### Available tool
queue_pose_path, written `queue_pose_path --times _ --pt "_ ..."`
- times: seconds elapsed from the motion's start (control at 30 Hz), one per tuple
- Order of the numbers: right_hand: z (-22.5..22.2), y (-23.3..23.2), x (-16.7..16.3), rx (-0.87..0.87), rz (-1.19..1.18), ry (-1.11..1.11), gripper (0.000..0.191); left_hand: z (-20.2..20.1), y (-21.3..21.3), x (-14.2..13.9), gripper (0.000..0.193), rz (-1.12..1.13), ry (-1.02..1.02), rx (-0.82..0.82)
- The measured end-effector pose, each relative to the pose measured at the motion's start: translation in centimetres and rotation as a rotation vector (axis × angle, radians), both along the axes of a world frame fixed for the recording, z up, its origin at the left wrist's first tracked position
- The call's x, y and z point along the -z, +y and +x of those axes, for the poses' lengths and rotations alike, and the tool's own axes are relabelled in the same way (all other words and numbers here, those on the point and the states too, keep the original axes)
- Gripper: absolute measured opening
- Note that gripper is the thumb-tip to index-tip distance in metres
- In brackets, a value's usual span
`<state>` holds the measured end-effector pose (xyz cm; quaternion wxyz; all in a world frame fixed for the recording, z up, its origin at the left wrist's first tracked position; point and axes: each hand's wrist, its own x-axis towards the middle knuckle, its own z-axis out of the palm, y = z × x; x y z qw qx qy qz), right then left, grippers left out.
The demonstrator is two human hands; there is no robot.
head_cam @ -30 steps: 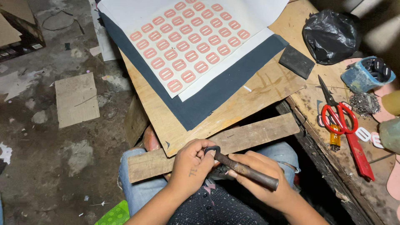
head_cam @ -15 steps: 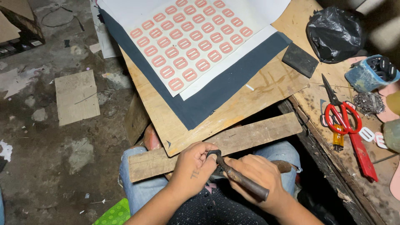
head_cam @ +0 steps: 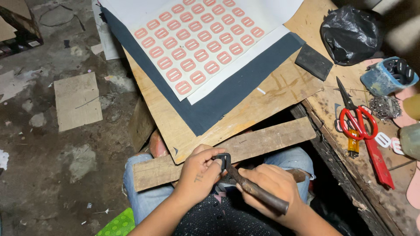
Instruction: The person repeatedly hammers a small black sole piece on a wooden block to shape it, then uses scissors to trim the edges. The person continues this cycle of hammering and trimming on multiple pieces.
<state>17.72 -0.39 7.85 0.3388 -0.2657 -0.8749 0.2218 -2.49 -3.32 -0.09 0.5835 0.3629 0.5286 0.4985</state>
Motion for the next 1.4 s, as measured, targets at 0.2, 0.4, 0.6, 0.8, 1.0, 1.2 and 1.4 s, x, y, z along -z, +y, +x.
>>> queue_pose_path --times 0.2,0.4,0.6,0.8,1.0,1.2,1.4 --pt "-0.1 0.3 0.7 0.025 -0.108 0.076 0.031 0.4 -0.5 0.1 0.028 -0.026 -0.052 0.023" --pt "-0.2 0.3 0.7 0.024 -0.111 0.083 0.031 0.4 -0.7 -0.4 0.021 0.236 0.158 0.038" --pt "-0.6 0.1 0.8 0.007 0.132 -0.06 0.044 0.8 -1.2 -0.2 0.02 0.152 0.191 0.048" --pt "-0.2 0.2 1.5 -0.035 -0.011 -0.07 0.038 1.0 -0.6 2.1 0.02 -0.016 -0.078 0.017" --pt "1.5 -0.1 2.1 0.162 -0.291 -0.161 0.02 0.9 -0.6 1.6 0.01 0.455 0.643 0.045" --pt "3.1 2.0 2.8 0.463 -0.295 -0.267 0.037 0.1 -0.3 0.1 0.014 0.936 1.109 0.069" --pt "2.5 2.2 5.3 0.499 -0.452 -0.271 0.031 0.4 0.2 0.8 0.019 0.908 1.152 0.06"
